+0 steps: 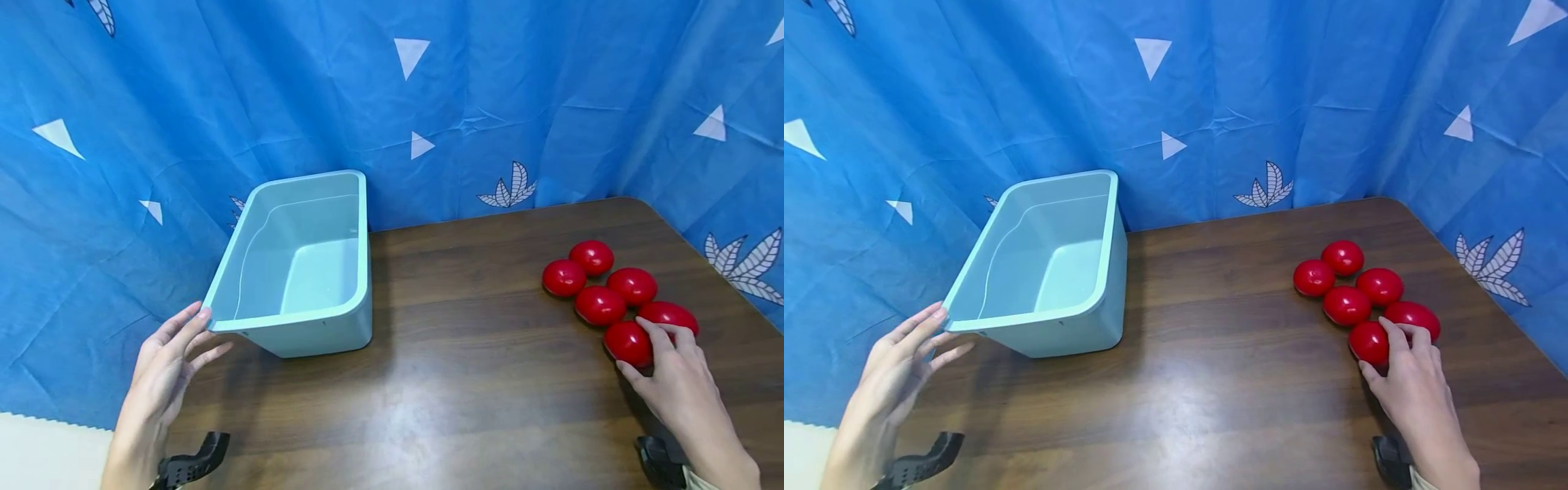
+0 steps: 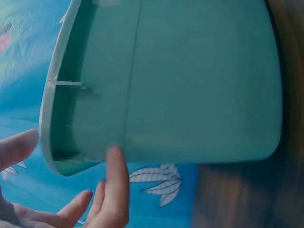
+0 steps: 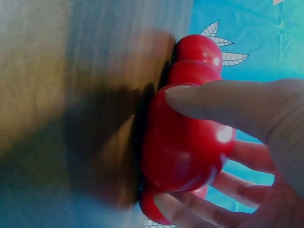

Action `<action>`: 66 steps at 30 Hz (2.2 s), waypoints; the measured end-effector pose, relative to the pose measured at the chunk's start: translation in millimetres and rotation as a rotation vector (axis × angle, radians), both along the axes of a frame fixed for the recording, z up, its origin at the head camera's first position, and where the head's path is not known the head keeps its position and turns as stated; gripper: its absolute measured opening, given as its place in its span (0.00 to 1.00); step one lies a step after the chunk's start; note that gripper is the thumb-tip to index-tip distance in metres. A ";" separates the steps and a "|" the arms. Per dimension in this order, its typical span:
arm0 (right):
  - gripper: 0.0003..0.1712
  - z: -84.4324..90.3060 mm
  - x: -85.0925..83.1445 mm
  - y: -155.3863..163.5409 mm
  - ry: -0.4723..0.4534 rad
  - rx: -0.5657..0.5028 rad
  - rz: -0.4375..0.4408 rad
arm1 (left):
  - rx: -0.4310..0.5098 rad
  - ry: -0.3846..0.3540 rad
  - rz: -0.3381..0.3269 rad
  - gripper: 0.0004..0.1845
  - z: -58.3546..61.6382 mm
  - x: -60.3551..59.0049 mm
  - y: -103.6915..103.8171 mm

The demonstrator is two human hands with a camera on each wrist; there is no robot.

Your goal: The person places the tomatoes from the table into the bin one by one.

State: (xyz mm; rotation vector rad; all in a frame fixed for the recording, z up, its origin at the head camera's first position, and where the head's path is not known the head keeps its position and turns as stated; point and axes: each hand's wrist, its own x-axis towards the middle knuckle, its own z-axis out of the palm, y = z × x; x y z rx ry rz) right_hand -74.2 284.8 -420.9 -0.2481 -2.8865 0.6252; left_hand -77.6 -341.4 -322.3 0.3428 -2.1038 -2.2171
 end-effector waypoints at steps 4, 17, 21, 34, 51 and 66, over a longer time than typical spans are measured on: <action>0.49 -4.5 -1.4 0.6 0.040 -0.040 0.000 | 0.213 0.020 -0.030 0.14 -7.6 -2.7 -7.1; 0.48 -4.7 -3.0 -1.2 0.020 -0.084 -0.054 | 0.465 0.073 -0.039 0.13 -16.9 -8.4 -12.9; 0.48 -2.4 -3.5 -3.0 0.011 -0.078 -0.049 | 0.543 0.071 -0.033 0.13 -17.5 -6.1 -14.8; 0.51 23.3 4.5 -21.2 0.045 -0.084 -0.097 | 0.551 0.075 -0.006 0.17 -11.4 -9.2 -14.5; 0.50 86.6 -8.9 -81.4 0.251 -0.169 0.087 | 0.530 0.071 -0.046 0.20 -4.2 -17.5 -14.8; 0.45 122.5 -59.0 -148.2 0.287 -0.474 0.375 | 0.509 0.085 -0.048 0.19 -3.7 -15.5 10.1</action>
